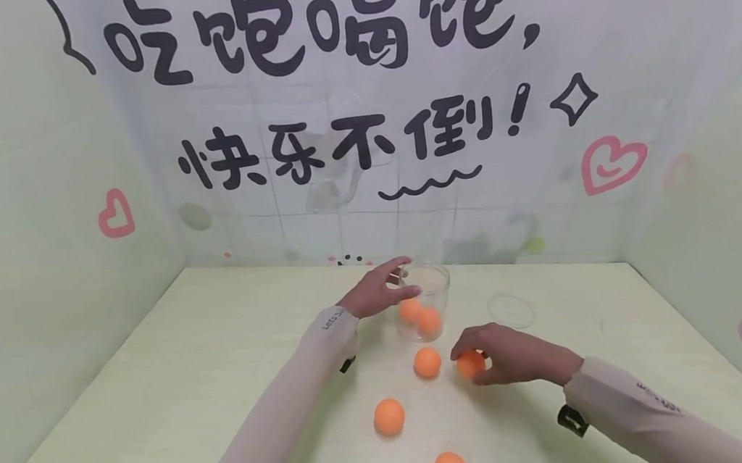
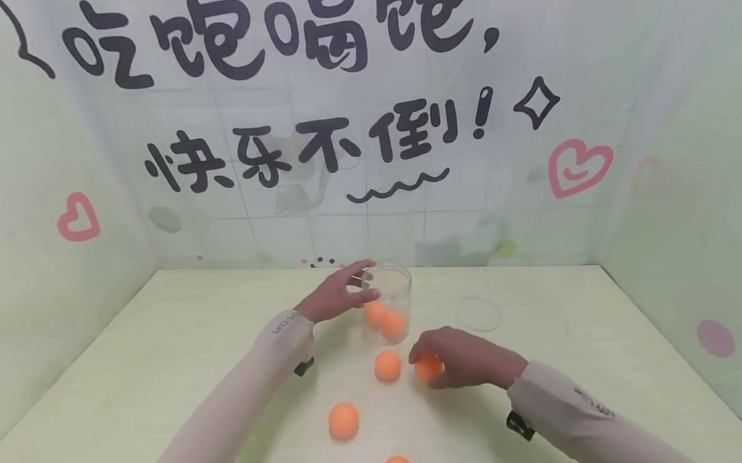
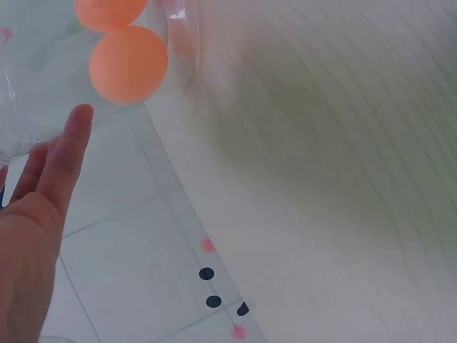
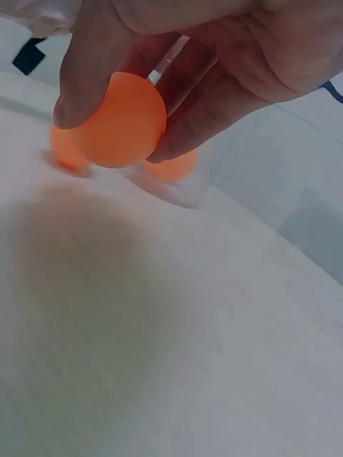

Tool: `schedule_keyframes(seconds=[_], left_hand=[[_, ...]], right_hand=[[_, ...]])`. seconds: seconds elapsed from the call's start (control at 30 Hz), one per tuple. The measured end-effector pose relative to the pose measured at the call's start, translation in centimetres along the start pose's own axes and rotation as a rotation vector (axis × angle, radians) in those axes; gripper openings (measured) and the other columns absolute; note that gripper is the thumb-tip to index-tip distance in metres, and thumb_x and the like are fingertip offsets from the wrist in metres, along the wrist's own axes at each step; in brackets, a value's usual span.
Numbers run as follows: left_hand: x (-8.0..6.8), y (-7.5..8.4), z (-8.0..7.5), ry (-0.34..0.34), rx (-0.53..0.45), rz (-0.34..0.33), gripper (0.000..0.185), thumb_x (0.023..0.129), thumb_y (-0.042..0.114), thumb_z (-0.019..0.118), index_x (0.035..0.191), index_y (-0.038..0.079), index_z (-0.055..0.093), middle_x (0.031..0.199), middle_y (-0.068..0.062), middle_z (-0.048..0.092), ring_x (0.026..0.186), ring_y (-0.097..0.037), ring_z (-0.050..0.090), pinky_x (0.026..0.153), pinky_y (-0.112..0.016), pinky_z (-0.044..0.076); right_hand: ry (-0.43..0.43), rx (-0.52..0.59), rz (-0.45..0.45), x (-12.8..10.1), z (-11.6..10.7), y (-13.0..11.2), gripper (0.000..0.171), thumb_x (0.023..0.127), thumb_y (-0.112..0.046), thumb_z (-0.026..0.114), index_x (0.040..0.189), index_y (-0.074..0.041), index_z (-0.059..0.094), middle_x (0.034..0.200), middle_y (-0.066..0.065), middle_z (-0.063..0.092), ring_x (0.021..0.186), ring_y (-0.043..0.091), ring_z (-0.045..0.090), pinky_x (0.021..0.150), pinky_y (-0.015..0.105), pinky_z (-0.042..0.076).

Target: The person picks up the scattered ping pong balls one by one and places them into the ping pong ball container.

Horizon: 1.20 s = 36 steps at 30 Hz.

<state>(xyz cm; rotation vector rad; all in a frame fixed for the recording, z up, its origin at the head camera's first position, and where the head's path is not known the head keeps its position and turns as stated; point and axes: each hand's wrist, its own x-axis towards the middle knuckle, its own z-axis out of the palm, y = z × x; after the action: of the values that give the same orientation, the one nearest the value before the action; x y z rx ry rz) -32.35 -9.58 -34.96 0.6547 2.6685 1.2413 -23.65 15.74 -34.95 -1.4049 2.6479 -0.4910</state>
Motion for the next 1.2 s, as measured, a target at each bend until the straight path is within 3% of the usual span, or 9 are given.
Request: schedule_keyframes(seconds=[0.33, 0.53, 1.0, 1.2], left_hand=[[0.1, 0.1, 0.2, -0.013, 0.006, -0.021, 0.066, 0.090, 0.039, 0.063, 0.146, 0.018, 0.036, 0.135, -0.012, 0.053, 0.124, -0.026, 0.050, 0.096, -0.043, 0.047], [-0.1, 0.1, 0.2, -0.014, 0.000, -0.021, 0.065, 0.090, 0.038, 0.062, 0.146, 0.018, 0.037, 0.134, -0.012, 0.053, 0.124, -0.026, 0.050, 0.095, -0.042, 0.048], [0.0, 0.1, 0.0, -0.016, 0.002, 0.000, 0.065, 0.090, 0.039, 0.062, 0.146, 0.017, 0.037, 0.134, -0.013, 0.053, 0.123, -0.026, 0.051, 0.095, -0.041, 0.048], [0.2, -0.1, 0.1, -0.011, -0.010, -0.014, 0.064, 0.089, 0.039, 0.064, 0.144, 0.019, 0.039, 0.132, -0.011, 0.054, 0.121, -0.025, 0.052, 0.092, -0.040, 0.050]], right_hand=[[0.022, -0.004, 0.145, 0.4, -1.3, 2.9, 0.029, 0.077, -0.003, 0.070, 0.106, -0.005, 0.067, 0.104, 0.002, 0.067, 0.086, 0.011, 0.057, 0.073, 0.026, 0.051], [0.036, -0.029, 0.164, 1.4, -2.4, 3.8, 0.030, 0.077, -0.003, 0.070, 0.107, -0.004, 0.067, 0.102, 0.003, 0.066, 0.086, 0.013, 0.057, 0.074, 0.027, 0.051], [0.133, -0.135, 0.206, 4.6, -9.2, 3.6, 0.030, 0.076, 0.000, 0.068, 0.105, -0.002, 0.068, 0.098, 0.009, 0.066, 0.081, 0.019, 0.055, 0.069, 0.028, 0.048], [0.156, -0.132, 0.215, 6.3, -10.7, 3.0, 0.031, 0.076, -0.003, 0.068, 0.107, -0.003, 0.069, 0.098, 0.008, 0.066, 0.081, 0.020, 0.054, 0.069, 0.028, 0.046]])
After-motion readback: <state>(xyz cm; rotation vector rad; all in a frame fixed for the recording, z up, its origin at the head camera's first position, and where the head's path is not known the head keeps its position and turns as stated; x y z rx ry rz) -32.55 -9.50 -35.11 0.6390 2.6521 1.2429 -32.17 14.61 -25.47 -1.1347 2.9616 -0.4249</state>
